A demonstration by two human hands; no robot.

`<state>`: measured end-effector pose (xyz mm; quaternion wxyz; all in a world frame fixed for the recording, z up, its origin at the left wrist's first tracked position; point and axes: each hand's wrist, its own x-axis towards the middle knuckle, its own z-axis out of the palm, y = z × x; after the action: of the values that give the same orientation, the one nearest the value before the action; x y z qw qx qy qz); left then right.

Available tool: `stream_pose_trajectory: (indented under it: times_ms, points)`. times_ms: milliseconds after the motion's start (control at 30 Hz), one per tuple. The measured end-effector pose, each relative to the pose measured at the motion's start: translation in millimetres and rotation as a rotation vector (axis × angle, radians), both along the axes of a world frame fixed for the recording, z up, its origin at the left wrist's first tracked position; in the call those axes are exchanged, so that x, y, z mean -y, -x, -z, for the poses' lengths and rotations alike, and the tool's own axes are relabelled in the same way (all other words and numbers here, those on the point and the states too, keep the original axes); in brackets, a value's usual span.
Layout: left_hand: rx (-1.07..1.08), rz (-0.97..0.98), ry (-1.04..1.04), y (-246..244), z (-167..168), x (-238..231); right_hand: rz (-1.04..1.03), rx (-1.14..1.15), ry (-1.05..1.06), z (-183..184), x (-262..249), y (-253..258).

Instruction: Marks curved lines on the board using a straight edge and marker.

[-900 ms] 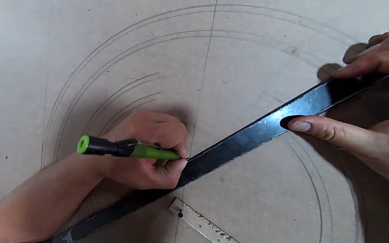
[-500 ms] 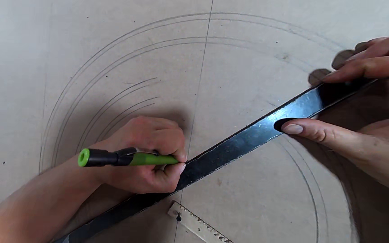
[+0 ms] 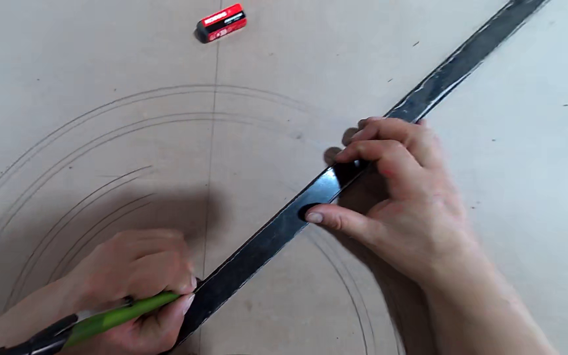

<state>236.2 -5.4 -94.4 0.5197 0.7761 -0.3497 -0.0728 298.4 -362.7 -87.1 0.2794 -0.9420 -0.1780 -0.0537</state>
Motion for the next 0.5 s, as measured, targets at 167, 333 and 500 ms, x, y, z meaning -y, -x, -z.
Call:
stream_pose_trajectory:
  times_ms: [167,333,500]
  points:
    - [-0.036,0.066,-0.026,-5.2,-2.3,-5.5,0.0,0.01,0.006,-0.2,-1.1,-0.4]
    - [-0.035,0.102,-0.011,-7.0,-2.7,-7.7,0.016,0.009,0.072,-4.0,0.9,2.5]
    - [-0.062,0.1,-0.034,-8.3,-7.4,-7.4,0.017,-0.017,0.106,-4.8,1.0,2.9]
